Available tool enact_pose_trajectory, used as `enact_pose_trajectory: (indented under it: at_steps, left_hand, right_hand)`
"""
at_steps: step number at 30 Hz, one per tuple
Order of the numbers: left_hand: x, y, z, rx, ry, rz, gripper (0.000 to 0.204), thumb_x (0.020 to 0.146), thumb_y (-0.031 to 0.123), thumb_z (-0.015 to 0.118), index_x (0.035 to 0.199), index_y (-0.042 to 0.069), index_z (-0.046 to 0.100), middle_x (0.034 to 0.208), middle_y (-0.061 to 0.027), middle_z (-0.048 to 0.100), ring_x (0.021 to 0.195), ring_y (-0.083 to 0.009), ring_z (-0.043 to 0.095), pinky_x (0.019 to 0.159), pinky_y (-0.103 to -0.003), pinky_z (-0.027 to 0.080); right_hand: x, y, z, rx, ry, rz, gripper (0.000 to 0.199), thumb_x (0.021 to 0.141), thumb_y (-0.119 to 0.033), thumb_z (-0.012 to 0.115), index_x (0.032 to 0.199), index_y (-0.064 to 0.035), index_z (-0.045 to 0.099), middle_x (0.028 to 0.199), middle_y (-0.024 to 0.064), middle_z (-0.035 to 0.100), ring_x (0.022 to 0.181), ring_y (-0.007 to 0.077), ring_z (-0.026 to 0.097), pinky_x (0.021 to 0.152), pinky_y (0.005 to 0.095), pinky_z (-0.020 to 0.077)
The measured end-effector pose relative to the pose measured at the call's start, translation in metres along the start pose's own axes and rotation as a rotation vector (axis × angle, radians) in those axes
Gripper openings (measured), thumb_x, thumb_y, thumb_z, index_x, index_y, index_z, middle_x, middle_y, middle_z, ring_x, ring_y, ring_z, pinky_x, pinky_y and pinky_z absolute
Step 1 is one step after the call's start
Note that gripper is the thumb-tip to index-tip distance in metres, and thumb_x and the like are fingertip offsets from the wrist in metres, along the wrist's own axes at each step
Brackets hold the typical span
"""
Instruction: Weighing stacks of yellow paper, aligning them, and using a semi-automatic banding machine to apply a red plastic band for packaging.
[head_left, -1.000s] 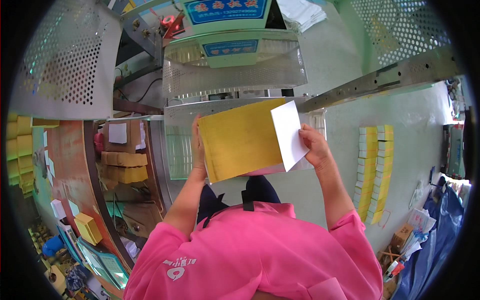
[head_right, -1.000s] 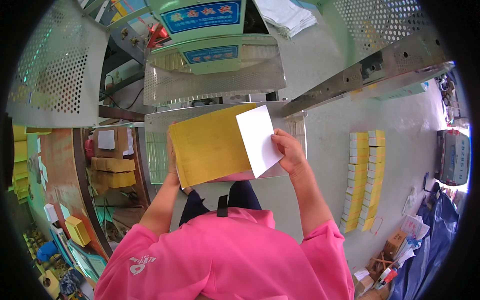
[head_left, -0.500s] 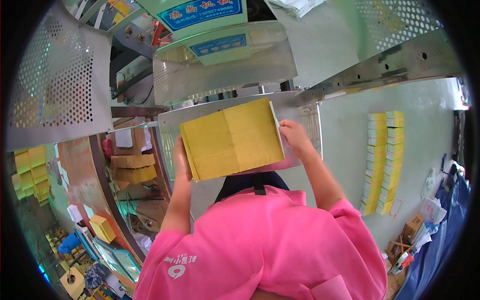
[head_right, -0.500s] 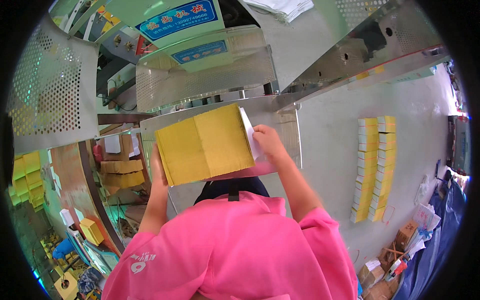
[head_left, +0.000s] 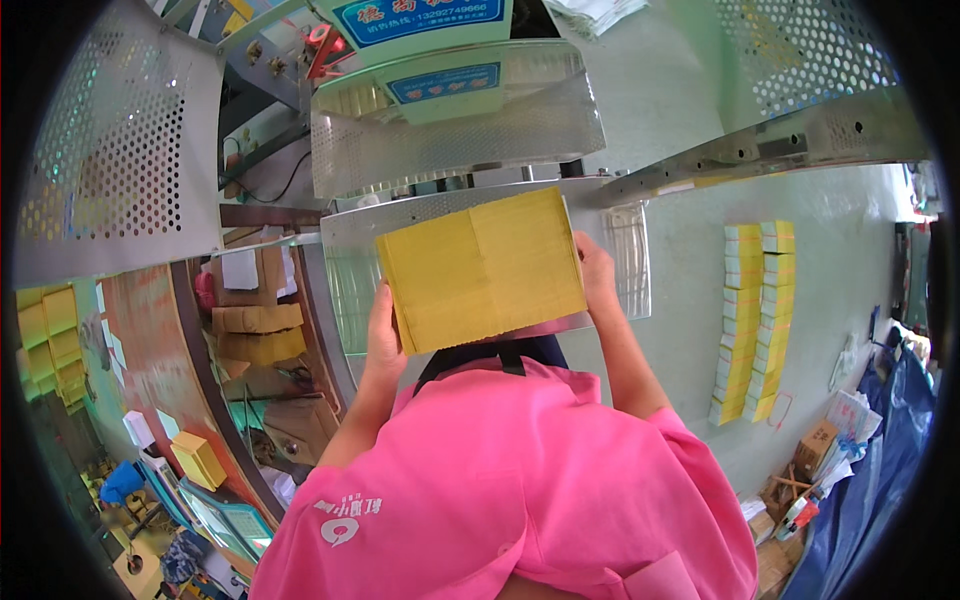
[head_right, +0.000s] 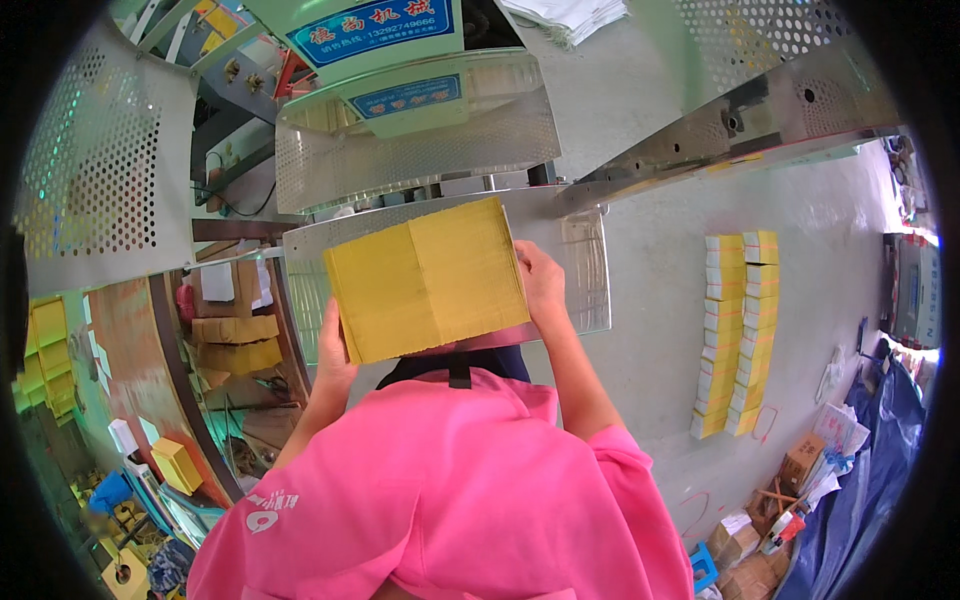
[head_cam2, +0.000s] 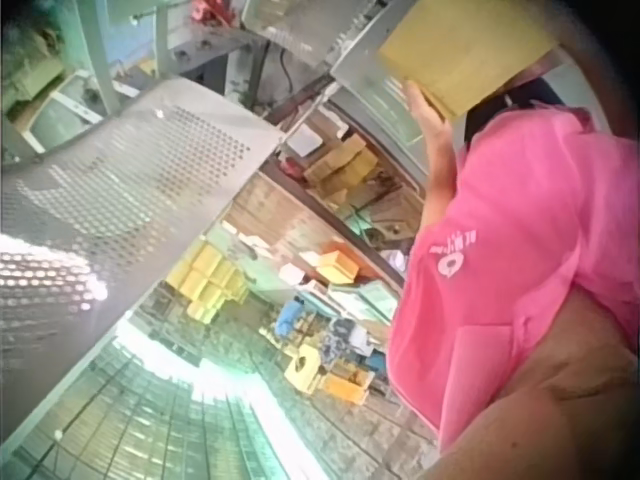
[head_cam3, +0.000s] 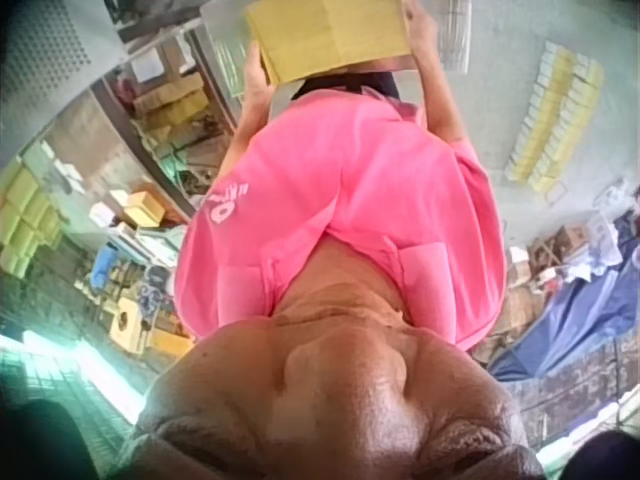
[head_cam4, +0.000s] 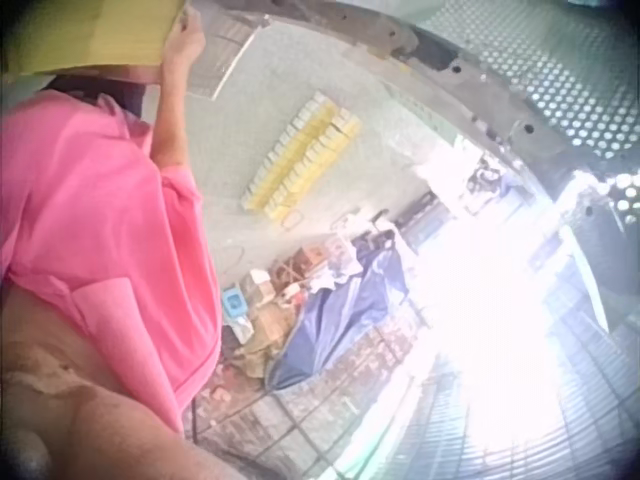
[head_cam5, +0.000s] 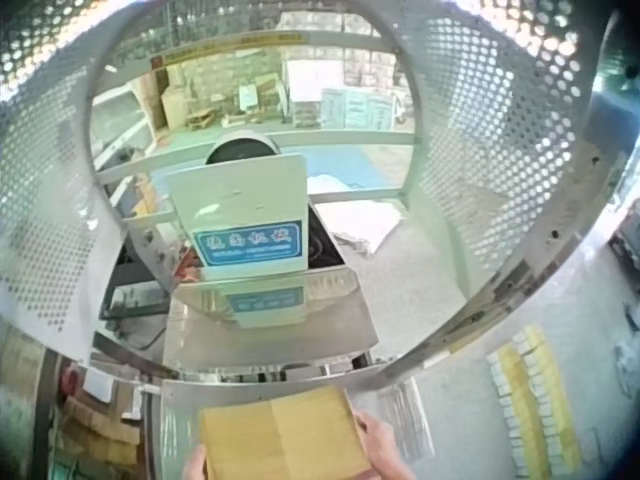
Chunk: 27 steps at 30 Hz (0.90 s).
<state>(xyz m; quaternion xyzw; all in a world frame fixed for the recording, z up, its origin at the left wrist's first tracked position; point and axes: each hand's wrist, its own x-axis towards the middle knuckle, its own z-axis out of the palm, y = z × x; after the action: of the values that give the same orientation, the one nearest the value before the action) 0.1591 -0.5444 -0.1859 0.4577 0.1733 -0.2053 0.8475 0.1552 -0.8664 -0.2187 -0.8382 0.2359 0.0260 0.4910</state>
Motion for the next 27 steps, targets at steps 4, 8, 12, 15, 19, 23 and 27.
enact_pose_trajectory:
  at_steps: [4,8,12,15,19,23,27]
  left_hand:
    - [0.001,-0.001,0.003,-0.006,0.008,0.031,0.052,0.102,0.045,0.042,0.137,0.006,0.047,0.133,-0.0063,0.054,0.122,-0.0179,0.051,0.102,-0.034,0.041]
    - [-0.003,0.002,0.016,-0.023,0.047,0.056,0.049,0.103,0.042,0.040,0.133,0.005,0.050,0.127,-0.0051,0.058,0.117,-0.0166,0.055,0.099,-0.033,0.043]
    - [0.003,-0.013,0.006,-0.084,0.145,0.097,0.045,0.103,0.038,0.041,0.129,0.003,0.052,0.120,-0.0052,0.059,0.110,-0.0154,0.056,0.095,-0.031,0.043]
    - [0.007,-0.020,0.005,-0.029,0.142,0.138,0.045,0.103,0.037,0.041,0.126,0.002,0.054,0.116,-0.0058,0.060,0.108,-0.0153,0.056,0.093,-0.031,0.044]
    - [0.001,-0.010,0.030,-0.061,0.215,0.129,0.043,0.103,0.037,0.040,0.124,0.002,0.056,0.114,-0.0056,0.061,0.106,-0.0155,0.057,0.091,-0.031,0.045]
    - [0.001,-0.008,0.025,-0.058,0.207,0.110,0.043,0.103,0.037,0.038,0.121,0.003,0.057,0.114,-0.0053,0.061,0.103,-0.0154,0.058,0.089,-0.032,0.046]
    - [0.000,-0.004,0.025,0.032,0.230,0.167,0.046,0.104,0.038,0.034,0.123,0.002,0.057,0.114,-0.0068,0.063,0.102,-0.0166,0.061,0.088,-0.033,0.049]
  right_hand:
    - [0.004,-0.004,-0.001,-0.080,0.065,-0.091,0.019,0.085,-0.012,0.060,0.101,-0.0109,0.070,0.085,0.0143,0.067,0.076,0.0268,0.064,0.072,0.0327,0.0499]
    - [0.005,0.004,-0.002,0.178,-0.040,0.037,0.020,0.092,-0.018,0.058,0.102,-0.0058,0.070,0.093,0.0074,0.069,0.081,0.0177,0.063,0.073,0.0302,0.0483]
    - [-0.005,-0.017,-0.021,0.570,-0.199,0.292,0.038,0.100,-0.034,0.050,0.117,-0.0028,0.065,0.106,0.0014,0.066,0.095,0.0116,0.060,0.076,0.0268,0.0450]
    - [-0.014,-0.026,-0.032,0.617,-0.242,0.242,0.047,0.101,-0.041,0.046,0.127,-0.0045,0.060,0.112,0.0020,0.065,0.100,0.0116,0.059,0.080,0.0249,0.0429]
    - [-0.021,-0.047,-0.031,0.588,-0.211,0.169,0.041,0.102,-0.033,0.047,0.125,-0.0019,0.060,0.111,0.0013,0.065,0.097,0.0088,0.057,0.078,0.0218,0.0435]
    - [-0.017,-0.040,-0.027,0.619,-0.208,0.114,0.037,0.102,-0.029,0.049,0.123,-0.0017,0.062,0.107,0.0005,0.065,0.094,0.0078,0.056,0.076,0.0211,0.0445]
    - [-0.014,-0.035,-0.024,0.595,-0.250,0.150,0.037,0.102,-0.031,0.049,0.125,-0.0047,0.061,0.109,-0.0002,0.064,0.097,0.0084,0.056,0.078,0.0238,0.0452]
